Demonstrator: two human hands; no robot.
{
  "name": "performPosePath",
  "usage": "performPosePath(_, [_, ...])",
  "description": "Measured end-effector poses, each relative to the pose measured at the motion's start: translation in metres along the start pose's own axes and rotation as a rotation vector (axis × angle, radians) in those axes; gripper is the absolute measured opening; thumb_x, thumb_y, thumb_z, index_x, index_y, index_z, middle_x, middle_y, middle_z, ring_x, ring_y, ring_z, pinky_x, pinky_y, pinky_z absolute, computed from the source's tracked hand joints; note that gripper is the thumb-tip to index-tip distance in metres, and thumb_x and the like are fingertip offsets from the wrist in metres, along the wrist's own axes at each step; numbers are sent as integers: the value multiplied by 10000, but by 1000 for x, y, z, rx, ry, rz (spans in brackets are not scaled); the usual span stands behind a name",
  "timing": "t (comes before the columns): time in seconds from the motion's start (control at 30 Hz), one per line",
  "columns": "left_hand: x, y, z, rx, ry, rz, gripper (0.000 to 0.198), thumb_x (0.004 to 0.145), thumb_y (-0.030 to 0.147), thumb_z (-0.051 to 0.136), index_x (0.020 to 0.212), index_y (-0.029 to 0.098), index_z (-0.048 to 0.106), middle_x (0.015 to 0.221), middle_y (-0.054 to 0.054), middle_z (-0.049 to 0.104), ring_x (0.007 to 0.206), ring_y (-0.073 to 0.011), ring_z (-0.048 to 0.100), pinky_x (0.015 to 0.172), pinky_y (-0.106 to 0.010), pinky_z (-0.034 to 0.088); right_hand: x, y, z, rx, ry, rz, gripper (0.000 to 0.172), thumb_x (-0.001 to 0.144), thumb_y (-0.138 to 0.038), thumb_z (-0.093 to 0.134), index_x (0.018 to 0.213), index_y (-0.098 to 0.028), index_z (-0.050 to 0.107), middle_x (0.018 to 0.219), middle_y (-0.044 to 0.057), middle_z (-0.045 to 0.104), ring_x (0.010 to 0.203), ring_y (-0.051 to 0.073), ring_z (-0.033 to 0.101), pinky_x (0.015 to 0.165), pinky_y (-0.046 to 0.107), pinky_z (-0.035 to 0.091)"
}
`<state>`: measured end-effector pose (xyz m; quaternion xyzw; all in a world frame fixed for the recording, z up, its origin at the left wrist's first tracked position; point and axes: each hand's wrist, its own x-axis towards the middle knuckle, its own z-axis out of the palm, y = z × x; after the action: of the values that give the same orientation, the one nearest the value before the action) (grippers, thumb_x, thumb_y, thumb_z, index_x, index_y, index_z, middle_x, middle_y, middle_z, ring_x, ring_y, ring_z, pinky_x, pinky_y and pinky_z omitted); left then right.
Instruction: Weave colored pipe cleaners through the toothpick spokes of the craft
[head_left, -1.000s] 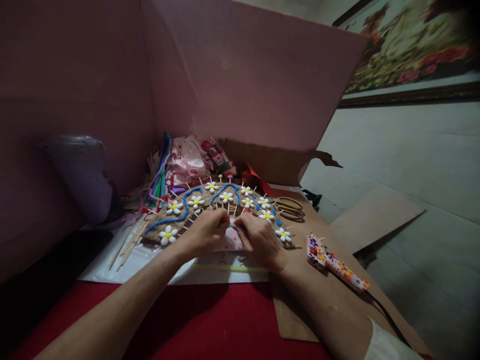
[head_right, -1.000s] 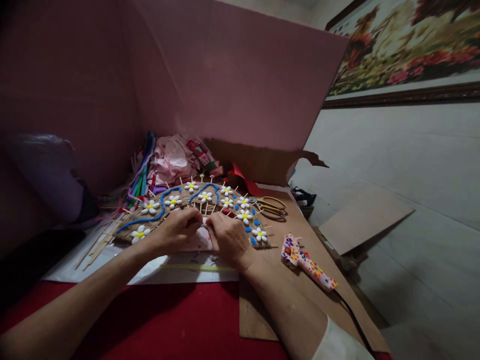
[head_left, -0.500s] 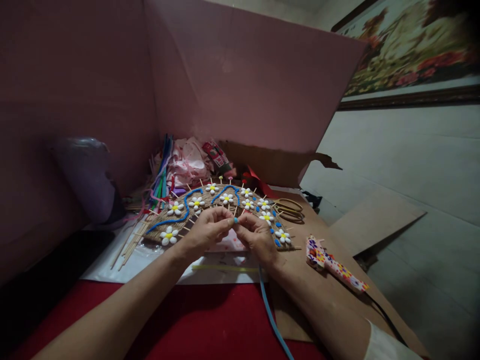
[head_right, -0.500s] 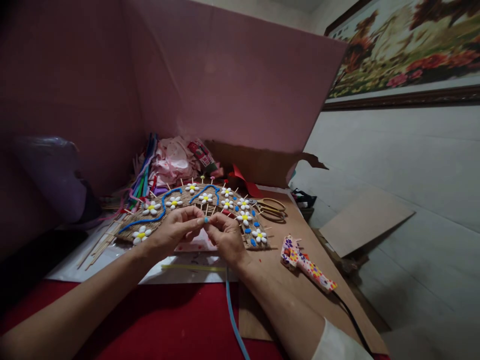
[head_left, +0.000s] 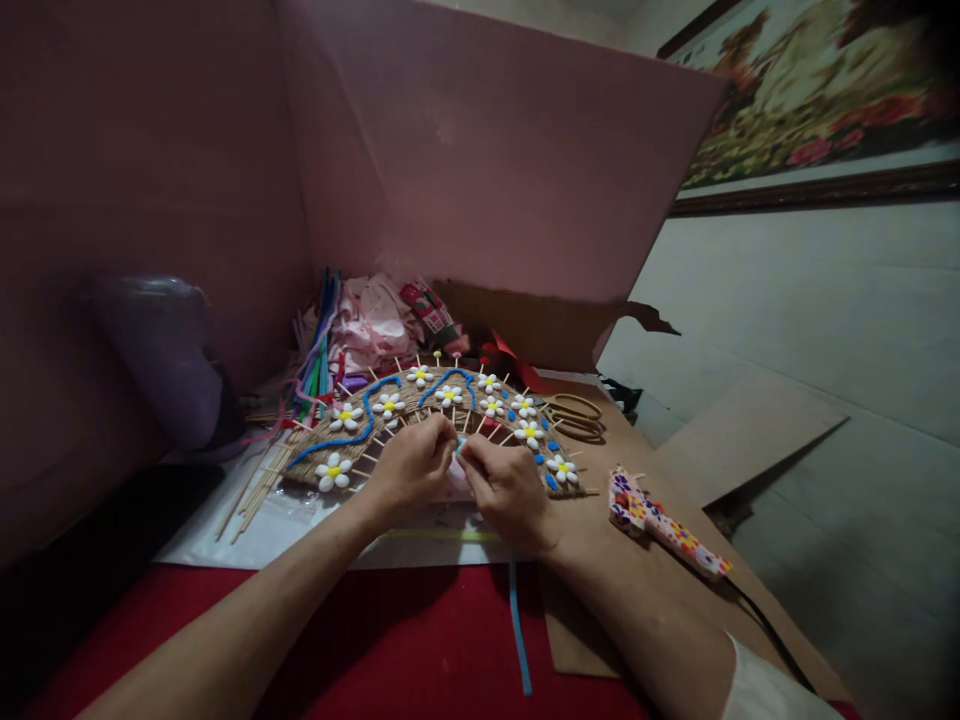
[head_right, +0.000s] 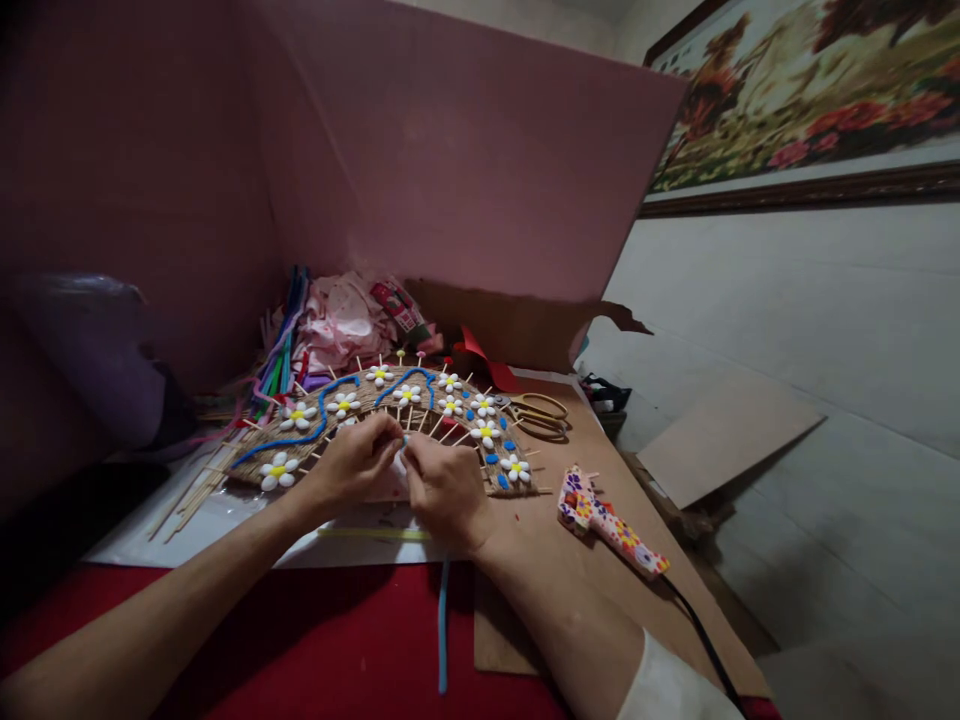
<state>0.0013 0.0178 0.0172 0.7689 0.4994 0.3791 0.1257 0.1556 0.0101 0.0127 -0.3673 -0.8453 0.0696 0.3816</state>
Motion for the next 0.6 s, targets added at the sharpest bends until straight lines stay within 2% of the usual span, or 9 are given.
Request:
performPosePath(0.07, [0,-1,-3,4,-70,15,101,764,157,441,694,178,510,620,13,500,592,-128,442,551,-247,304,2,4,-6,-115,-19,-92,131,810,-170,470,695,-176,532,584,-6,511,539,120,466,526,234,269])
performPosePath(0.13, [0,-1,-7,-126,-158,13,96,762,195,475,675,173,508,591,28,457,561,-111,405,517,-231,289,6,10,-10,-74,-8,-87,124,810,-187,504,692,-175,539,591,-10,513,546,115,464,534,229,279])
performPosePath(0.27, [0,3,-16,-633,-351,-136,182,752,336,563,746,159,522,584,46,425,487,-74,351,435,-198,257,14,18,-13,291,5,33,173,814,-283,560,675,-179,554,574,-36,461,538,99,416,529,216,311])
performPosePath(0.33, [-1,5,-18,-854,-408,-224,216,739,358,597,771,159,518,547,64,395,431,-54,300,396,-190,210,16,18,-11,498,8,107,203,795,-315,576,649,-181,531,566,-47,422,523,92,381,504,211,310])
performPosePath(0.4, [-2,7,-16,-1028,-399,-263,224,728,350,624,757,159,510,516,75,366,407,-41,264,384,-188,174,15,14,-6,668,23,200,251,788,-344,575,618,-185,483,551,-57,388,489,81,339,469,205,294])
performPosePath(0.47, [-3,9,-12,-1141,-333,-276,228,722,340,636,730,157,500,502,76,366,401,-35,262,387,-186,166,12,10,1,782,26,291,283,802,-380,553,619,-193,445,519,-70,356,445,73,298,430,200,266])
performPosePath(0.53, [-4,11,-6,-1160,-250,-301,245,714,347,646,717,157,491,493,77,375,393,-31,268,385,-182,165,8,5,9,815,37,344,277,823,-403,522,655,-200,438,495,-80,339,422,73,294,410,195,256])
performPosePath(0.6, [-5,12,-1,-1088,-155,-326,268,702,367,655,712,160,485,492,79,385,390,-32,281,378,-177,171,3,3,14,741,60,338,234,847,-393,489,717,-202,456,497,-81,343,431,79,325,418,192,267])
